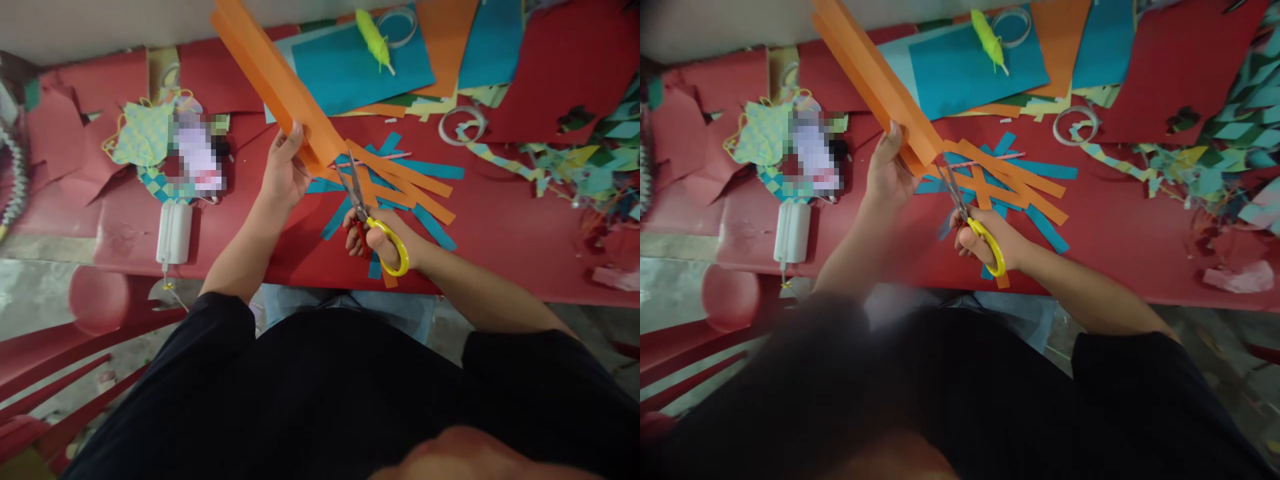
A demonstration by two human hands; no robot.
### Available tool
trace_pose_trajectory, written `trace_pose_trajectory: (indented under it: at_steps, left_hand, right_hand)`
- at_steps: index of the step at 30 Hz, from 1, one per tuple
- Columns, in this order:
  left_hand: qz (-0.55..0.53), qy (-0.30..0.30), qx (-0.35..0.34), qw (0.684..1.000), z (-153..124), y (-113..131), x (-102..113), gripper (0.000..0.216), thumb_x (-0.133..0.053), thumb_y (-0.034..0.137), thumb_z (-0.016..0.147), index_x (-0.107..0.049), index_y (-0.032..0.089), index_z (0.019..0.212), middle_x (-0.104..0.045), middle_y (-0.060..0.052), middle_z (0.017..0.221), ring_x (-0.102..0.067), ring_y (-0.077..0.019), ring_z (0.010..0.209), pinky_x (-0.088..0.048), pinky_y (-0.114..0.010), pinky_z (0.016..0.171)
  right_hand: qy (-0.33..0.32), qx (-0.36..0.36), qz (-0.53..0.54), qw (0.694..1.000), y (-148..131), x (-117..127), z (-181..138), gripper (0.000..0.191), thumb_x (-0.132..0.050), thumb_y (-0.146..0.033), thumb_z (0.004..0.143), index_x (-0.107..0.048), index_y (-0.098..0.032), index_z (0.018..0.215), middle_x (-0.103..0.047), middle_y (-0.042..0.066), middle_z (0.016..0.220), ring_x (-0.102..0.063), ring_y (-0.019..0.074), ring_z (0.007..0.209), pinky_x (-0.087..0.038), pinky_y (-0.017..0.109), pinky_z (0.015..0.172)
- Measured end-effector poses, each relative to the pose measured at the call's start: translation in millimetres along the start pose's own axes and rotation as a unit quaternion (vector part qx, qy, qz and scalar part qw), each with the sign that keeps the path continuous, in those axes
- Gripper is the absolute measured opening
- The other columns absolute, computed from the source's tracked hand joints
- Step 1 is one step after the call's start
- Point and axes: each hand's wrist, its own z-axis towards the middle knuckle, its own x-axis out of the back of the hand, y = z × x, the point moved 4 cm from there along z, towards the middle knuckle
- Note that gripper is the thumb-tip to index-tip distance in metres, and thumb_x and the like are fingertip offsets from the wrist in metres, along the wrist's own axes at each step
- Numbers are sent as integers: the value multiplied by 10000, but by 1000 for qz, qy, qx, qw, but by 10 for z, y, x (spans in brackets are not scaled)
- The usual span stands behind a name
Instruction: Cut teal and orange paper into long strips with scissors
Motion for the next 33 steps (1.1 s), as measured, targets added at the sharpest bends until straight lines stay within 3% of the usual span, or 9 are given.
trace_pose_trajectory:
  at_steps: [2,6,10,23,33]
  left_hand:
    - [14,-8,-4,1000,-36,5,-64,646,-612,898,903,-672,344,1229,-753,-74,1336,-704,-303,1370,-592,-507,1159]
    - [-8,-21,10,1000,-152,30,-219,595,-708,799,918,-668,284,1213,-739,-106,1292,-747,-323,1288,-606,-542,1124]
    - [10,-38,10,999,-223,36,-313,647,-732,820,905,-674,273,1245,-746,-121,1316,-683,-350,1432,-594,-555,1175]
    - [23,-17,26,999,-251,1,-372,706,-812,820,839,-600,294,1258,-726,-85,1392,-694,-324,1355,-604,-514,1123]
    - [-24,-4,13,1000,-255,78,-348,654,-891,750,812,-697,260,1199,-762,-101,1293,-692,-371,1428,-601,-526,1201]
  right_hand:
    - [7,4,-12,1000,-7,24,3,749,-632,-928,919,-602,-248,1231,-732,61,964,-776,228,785,-657,362,698]
    - [34,7,-20,999,-36,86,7,747,-625,-934,919,-628,-253,1223,-719,53,922,-768,222,767,-654,360,687]
    - [51,1,-17,999,-47,111,5,770,-603,-955,913,-646,-261,1243,-721,51,915,-775,222,769,-646,350,674]
    - [81,4,-46,996,-142,110,21,766,-600,-951,923,-636,-228,1174,-695,53,870,-734,194,749,-604,302,605]
    - [100,-24,-107,989,-263,82,53,679,-603,-874,986,-601,-195,1016,-660,25,737,-680,149,618,-554,243,516]
